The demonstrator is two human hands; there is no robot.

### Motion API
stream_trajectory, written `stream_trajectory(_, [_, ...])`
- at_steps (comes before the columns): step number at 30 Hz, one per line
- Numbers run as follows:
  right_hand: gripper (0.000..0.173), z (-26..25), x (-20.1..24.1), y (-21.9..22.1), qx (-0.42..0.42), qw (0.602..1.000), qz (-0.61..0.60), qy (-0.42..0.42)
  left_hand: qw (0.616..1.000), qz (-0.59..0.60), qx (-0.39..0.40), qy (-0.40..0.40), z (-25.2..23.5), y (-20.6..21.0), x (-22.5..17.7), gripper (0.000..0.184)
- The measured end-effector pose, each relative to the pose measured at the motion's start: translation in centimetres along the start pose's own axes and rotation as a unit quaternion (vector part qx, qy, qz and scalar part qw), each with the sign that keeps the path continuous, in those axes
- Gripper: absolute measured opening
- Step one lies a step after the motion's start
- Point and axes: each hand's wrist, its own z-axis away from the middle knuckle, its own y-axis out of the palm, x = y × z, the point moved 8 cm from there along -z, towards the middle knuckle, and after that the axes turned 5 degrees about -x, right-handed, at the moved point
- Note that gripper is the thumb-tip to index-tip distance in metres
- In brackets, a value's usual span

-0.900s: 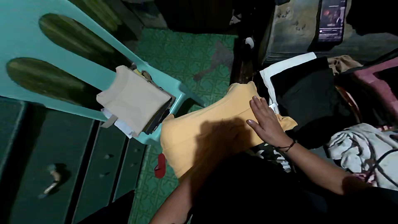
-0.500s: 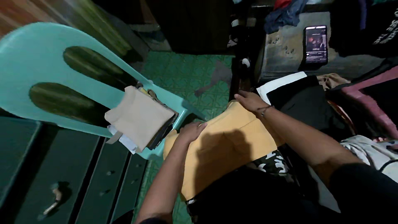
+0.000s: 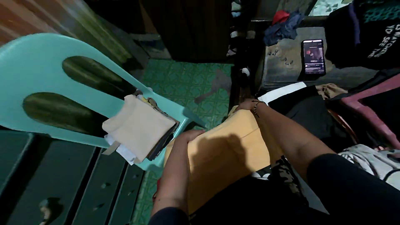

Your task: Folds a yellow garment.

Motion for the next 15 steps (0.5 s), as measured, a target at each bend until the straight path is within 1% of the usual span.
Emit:
stream_trajectory(1, [0.061, -0.4, -0.3, -0.2, -0.023, 0.999, -0.034, 0.007, 1.0, 0.002, 0.009, -0.025, 2.2, -0.9, -1.2, 0.057])
stream_trajectory(2, [0.06, -1.0, -0.7, -0.2, -0.045, 0.996, -0.073, 0.011, 1.0, -0.001, 0.005, -0.028, 3.2, -1.7, -1.6, 0.053])
stream_trajectory(3, [0.058, -1.7, -1.0, -0.3, -0.064, 0.991, -0.119, 0.015, 1.0, -0.008, 0.0, -0.008, 2.9, -2.5, -0.9, 0.049])
stream_trajectory(4, [0.052, -2.4, -1.3, -0.3, -0.082, 0.983, -0.165, 0.011, 0.999, -0.02, -0.006, 0.043, 1.3, -3.1, 1.0, 0.049])
stream_trajectory(5, [0.047, -2.9, -1.3, -0.4, -0.093, 0.974, -0.204, 0.003, 0.992, -0.02, -0.037, 0.116, -1.3, -3.7, 3.6, 0.05])
stream_trajectory(6, [0.044, -3.1, -1.3, -0.7, -0.105, 0.966, -0.235, -0.007, 0.99, 0.004, -0.042, 0.133, -3.0, -4.4, 5.8, 0.05])
stream_trajectory(7, [0.041, -3.2, -1.2, -1.0, -0.115, 0.958, -0.263, -0.018, 0.99, 0.028, -0.036, 0.131, -3.4, -5.3, 7.2, 0.047])
stream_trajectory(9, [0.04, -2.9, -1.0, -1.8, -0.123, 0.939, -0.318, -0.033, 0.99, 0.069, -0.032, 0.122, -1.8, -7.0, 8.2, 0.035])
stream_trajectory(10, [0.04, -2.5, -0.9, -2.2, -0.127, 0.929, -0.346, -0.04, 0.988, 0.071, -0.046, 0.128, -0.8, -7.8, 8.5, 0.031])
stream_trajectory(12, [0.038, -1.7, -0.7, -3.2, -0.132, 0.909, -0.388, -0.073, 0.983, 0.063, -0.087, 0.151, 1.4, -9.0, 9.0, 0.027])
stream_trajectory(14, [0.037, -1.0, -0.5, -4.1, -0.14, 0.889, -0.419, -0.121, 0.976, 0.047, -0.13, 0.166, 4.0, -10.1, 9.8, 0.027])
stream_trajectory(15, [0.039, -0.6, -0.5, -4.5, -0.138, 0.879, -0.435, -0.142, 0.975, 0.04, -0.146, 0.165, 5.1, -10.4, 10.4, 0.027])
